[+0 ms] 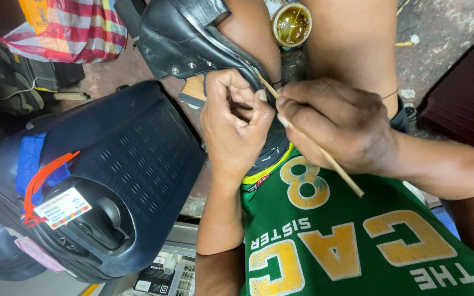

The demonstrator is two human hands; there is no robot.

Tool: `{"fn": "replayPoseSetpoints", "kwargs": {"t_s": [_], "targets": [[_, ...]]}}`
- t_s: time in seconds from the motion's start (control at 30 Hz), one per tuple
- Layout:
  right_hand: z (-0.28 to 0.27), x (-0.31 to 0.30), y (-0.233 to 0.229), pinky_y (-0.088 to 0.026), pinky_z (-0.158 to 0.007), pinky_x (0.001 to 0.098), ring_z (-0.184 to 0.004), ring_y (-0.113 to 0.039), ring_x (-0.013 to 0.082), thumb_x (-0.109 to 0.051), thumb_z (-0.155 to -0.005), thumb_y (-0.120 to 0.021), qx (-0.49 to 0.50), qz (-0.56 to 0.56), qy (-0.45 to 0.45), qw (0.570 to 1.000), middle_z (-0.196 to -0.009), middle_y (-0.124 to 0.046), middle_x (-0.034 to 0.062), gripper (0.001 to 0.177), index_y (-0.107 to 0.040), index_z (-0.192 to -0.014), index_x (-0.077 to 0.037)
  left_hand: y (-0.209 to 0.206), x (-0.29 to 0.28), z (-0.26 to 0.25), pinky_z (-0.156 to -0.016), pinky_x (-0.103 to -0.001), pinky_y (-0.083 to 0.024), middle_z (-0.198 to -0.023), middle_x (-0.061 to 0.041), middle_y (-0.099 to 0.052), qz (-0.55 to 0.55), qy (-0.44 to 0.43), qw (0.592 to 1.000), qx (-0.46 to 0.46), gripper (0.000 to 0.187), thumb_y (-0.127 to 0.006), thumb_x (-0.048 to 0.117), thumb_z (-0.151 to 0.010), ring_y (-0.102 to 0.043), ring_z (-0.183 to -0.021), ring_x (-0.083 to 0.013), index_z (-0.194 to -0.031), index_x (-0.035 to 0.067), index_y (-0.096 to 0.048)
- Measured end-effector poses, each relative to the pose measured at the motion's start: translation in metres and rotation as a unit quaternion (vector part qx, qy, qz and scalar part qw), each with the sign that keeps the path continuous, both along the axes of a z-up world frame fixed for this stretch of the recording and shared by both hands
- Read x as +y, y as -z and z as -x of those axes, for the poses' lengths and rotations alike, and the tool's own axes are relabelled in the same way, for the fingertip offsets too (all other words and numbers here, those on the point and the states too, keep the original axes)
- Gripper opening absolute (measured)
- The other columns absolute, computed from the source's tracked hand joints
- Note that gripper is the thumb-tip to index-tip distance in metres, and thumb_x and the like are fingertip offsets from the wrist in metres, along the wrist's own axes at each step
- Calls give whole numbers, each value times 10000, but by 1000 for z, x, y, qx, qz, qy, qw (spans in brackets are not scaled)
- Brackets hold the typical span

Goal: The person applies a brown adhesive to the seam of a black shoe using a wooden stick. They hold the shoe steady with one hand while carefully spreading the glue along the edge.

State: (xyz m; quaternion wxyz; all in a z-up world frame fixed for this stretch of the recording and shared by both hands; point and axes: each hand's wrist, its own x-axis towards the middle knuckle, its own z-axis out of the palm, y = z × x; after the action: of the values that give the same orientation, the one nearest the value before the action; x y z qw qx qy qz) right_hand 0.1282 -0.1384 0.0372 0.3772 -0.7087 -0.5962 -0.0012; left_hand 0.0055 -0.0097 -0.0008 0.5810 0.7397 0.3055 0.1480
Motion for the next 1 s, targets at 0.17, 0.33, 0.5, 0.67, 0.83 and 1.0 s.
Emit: {"fn": "replayPoseSetpoints", "kwargs": {"t_s": [0.17,0.33,0.5,0.67,0.83,1.0], "targets": [[12,-14,2,-587,-696,351,-823,-705,289,25,-827,-767,15,31,7,999,-1032,-674,195,170,-696,-970,83,2,0,0,-659,-192,-518,-853,4,-568,-18,4,1000,-6,285,-723,-34,-957,-551,-714,-20,-1087,60,-488],[19,-26,2,-566,-670,327,-811,-693,259,2,-879,-761,-2,51,1,999,-1056,-680,191,111,-699,-954,55,3,0,0,-639,-183,-515,-848,19,-585,13,1,1000,-8,278,-697,-38,-967,-566,-732,-16,-1108,63,-479],[23,-35,2,-565,-694,314,-847,-687,249,-31,-879,-727,-18,66,-7,998,-1070,-674,170,95,-702,-954,23,4,1,1,-650,-176,-501,-882,22,-571,16,4,1000,-17,267,-692,-43,-989,-543,-714,-1,-1113,60,-479],[26,-41,8,-567,-712,311,-874,-685,238,-33,-892,-725,-2,79,-7,997,-1091,-678,157,120,-697,-992,29,8,1,3,-628,-145,-468,-848,33,-536,11,10,1000,-23,261,-691,-46,-1008,-519,-735,5,-1116,61,-479],[17,-34,2,-587,-715,318,-867,-700,240,-42,-873,-720,32,53,-15,998,-1041,-688,137,134,-681,-981,27,11,3,6,-664,-145,-447,-890,42,-516,32,12,999,-34,268,-678,-54,-1005,-503,-771,2,-1136,62,-475],[-6,-44,-13,-583,-733,296,-873,-745,242,-34,-916,-746,96,42,47,993,-990,-721,132,145,-656,-1012,28,15,10,9,-713,-154,-430,-918,39,-504,71,11,996,-51,244,-661,-74,-1018,-485,-800,-9,-1098,51,-466]]}}
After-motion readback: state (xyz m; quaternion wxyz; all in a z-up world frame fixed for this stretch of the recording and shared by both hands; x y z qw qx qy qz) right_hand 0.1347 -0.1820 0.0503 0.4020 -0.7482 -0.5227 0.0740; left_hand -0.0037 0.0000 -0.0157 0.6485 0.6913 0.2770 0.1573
